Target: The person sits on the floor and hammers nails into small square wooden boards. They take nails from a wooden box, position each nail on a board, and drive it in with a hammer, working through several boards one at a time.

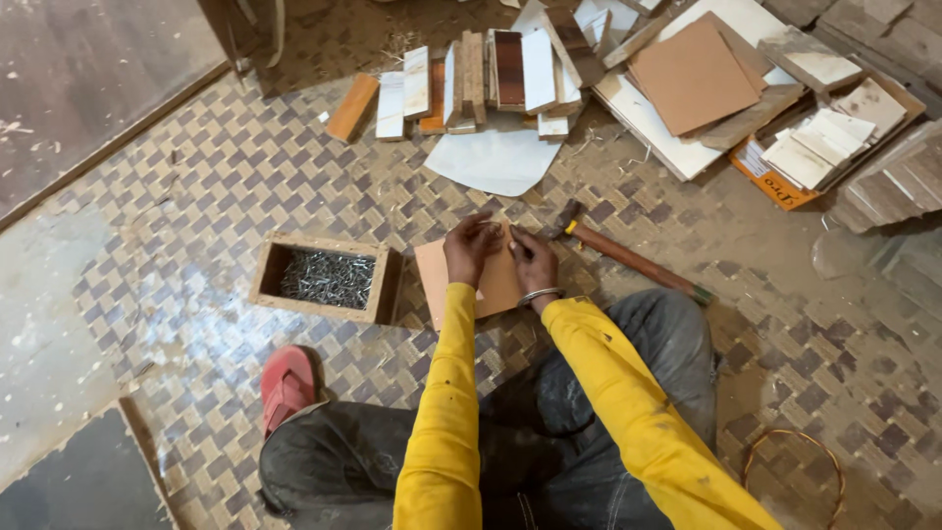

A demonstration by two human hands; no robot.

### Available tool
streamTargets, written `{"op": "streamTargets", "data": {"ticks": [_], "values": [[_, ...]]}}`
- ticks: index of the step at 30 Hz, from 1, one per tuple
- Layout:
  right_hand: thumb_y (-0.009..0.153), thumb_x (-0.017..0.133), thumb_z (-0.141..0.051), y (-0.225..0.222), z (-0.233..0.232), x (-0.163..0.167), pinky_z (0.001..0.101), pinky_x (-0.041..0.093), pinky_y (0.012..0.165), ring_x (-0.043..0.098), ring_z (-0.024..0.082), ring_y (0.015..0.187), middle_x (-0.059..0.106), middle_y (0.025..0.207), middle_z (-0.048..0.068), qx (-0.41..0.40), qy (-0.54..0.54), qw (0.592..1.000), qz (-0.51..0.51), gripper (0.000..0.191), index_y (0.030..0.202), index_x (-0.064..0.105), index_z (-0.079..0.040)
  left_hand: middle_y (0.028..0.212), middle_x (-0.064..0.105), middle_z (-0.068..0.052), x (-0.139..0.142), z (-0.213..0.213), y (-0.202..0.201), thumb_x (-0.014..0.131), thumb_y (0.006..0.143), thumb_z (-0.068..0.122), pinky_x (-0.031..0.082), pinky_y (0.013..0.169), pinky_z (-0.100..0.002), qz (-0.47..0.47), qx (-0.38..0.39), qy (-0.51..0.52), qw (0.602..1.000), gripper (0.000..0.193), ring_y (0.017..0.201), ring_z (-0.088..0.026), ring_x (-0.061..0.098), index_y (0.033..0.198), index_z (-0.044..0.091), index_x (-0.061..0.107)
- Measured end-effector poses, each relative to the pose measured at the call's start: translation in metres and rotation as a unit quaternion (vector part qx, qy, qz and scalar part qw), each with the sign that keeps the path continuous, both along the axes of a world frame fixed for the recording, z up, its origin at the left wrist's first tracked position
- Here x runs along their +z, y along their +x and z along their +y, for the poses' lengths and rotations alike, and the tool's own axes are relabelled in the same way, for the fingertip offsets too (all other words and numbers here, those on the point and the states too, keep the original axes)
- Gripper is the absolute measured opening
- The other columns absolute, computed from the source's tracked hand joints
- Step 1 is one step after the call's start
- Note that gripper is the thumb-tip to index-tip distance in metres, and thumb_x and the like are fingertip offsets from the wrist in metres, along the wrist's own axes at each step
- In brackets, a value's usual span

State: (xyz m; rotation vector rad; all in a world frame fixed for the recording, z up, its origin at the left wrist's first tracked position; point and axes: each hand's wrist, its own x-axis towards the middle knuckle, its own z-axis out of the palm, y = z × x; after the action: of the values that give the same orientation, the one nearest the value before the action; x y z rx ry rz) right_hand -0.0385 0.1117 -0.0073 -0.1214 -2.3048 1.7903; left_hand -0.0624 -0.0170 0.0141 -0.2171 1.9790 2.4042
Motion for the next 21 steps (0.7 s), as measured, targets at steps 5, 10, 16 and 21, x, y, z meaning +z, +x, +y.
{"op": "streamTargets", "data": {"ticks": [5,10,16,21], "values": [[0.094,0.07,-0.009,-0.002,0.0,-0.005,0.0328,0.054,0.097,0.071,0.027,0.114,0.073,0.125,0.015,-0.006,0.033,0.999,-0.002,0.03,0.124,0.073,-0.009,0.106,0.076,-0.015,-0.008,0.004,-0.006,0.065,0.09,-0.004,0.067,0.082,-0.03,-0.003,0.007,0.059,0.998,0.041,0.096,-0.018,0.076,0.129,0.007,0.062],[0.093,0.07,-0.009,-0.002,0.0,-0.009,0.0327,0.055,0.097,0.072,0.026,0.114,0.073,0.124,0.014,-0.007,0.0,1.0,-0.003,0.031,0.124,0.073,-0.007,0.099,0.076,-0.009,-0.006,0.007,-0.006,0.077,0.091,0.009,0.058,0.078,-0.032,0.076,0.044,-0.273,0.958,0.017,0.088,-0.02,0.072,0.108,0.006,0.076],[0.094,0.07,-0.01,-0.003,0.001,-0.011,0.0342,0.054,0.098,0.07,0.027,0.116,0.072,0.126,0.015,0.002,0.02,1.0,-0.001,0.032,0.126,0.073,-0.007,0.093,0.073,-0.01,0.013,-0.001,0.006,0.077,0.086,0.012,0.049,0.087,-0.041,0.153,0.06,-0.462,0.871,0.009,0.097,-0.032,0.057,0.092,0.006,0.075],[0.093,0.071,-0.013,-0.004,0.001,-0.013,0.036,0.055,0.096,0.071,0.028,0.113,0.073,0.123,0.015,0.001,0.012,1.0,-0.004,0.03,0.123,0.073,-0.007,0.093,0.074,-0.011,0.021,0.01,-0.004,0.07,0.088,0.012,0.046,0.086,-0.044,0.133,0.021,-0.678,0.722,0.009,0.098,-0.032,0.058,0.093,0.006,0.075]]}}
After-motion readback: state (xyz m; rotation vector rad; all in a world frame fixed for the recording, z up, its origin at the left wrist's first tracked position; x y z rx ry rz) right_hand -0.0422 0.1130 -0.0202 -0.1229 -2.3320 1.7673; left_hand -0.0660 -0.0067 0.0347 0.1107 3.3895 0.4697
